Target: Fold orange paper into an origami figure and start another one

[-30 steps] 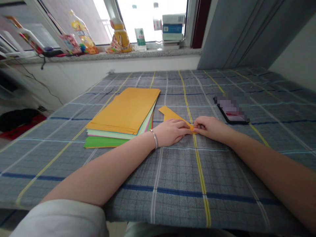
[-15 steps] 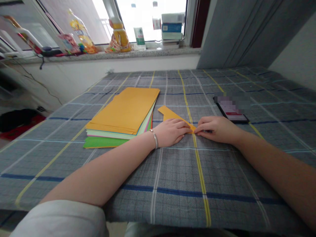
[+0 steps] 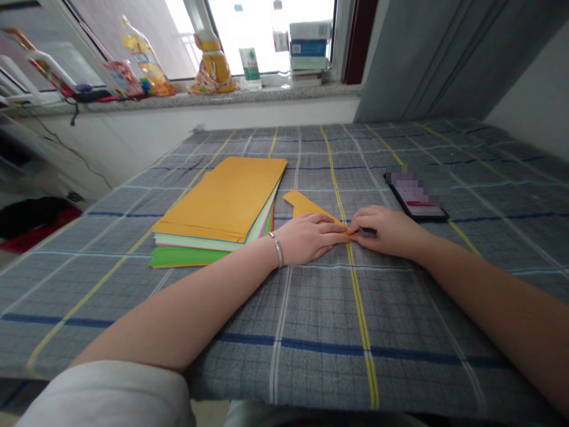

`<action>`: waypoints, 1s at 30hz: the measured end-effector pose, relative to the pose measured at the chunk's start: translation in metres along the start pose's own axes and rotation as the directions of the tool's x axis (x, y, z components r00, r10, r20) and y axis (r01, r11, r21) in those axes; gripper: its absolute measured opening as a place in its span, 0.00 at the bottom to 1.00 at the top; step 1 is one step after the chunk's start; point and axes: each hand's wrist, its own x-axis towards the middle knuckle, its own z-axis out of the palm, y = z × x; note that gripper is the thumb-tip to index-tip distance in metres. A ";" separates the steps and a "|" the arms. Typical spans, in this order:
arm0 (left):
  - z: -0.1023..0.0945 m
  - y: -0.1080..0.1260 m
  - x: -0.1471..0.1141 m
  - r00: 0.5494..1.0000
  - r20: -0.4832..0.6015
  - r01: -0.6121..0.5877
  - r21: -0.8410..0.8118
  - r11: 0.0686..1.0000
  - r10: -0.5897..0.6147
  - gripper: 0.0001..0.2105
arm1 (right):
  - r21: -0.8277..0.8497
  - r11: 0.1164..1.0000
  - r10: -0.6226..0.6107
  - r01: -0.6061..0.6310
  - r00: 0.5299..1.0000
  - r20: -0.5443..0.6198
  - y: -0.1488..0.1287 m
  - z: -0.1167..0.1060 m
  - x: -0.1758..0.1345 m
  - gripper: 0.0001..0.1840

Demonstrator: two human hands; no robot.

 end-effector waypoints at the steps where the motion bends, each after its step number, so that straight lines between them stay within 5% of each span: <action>1: -0.001 0.000 0.000 1.000 0.007 -0.004 0.007 1.000 0.004 0.20 | 0.035 0.999 0.020 -0.020 1.000 0.002 0.000 0.002 0.001 0.07; 8: -0.002 0.001 0.001 1.000 -0.006 -0.004 -0.017 1.000 0.003 0.18 | -0.008 0.987 0.160 -0.161 0.985 -0.068 0.000 0.027 0.005 0.12; 14: -0.001 0.000 0.002 1.000 -0.003 -0.012 -0.012 1.000 0.012 0.18 | -0.032 0.930 0.367 -0.366 0.929 0.042 0.003 0.036 0.012 0.20; 30: -0.004 0.001 0.004 1.000 0.018 -0.012 0.023 1.000 0.012 0.17 | 0.068 0.928 0.351 -0.367 0.919 0.178 0.010 0.020 0.008 0.21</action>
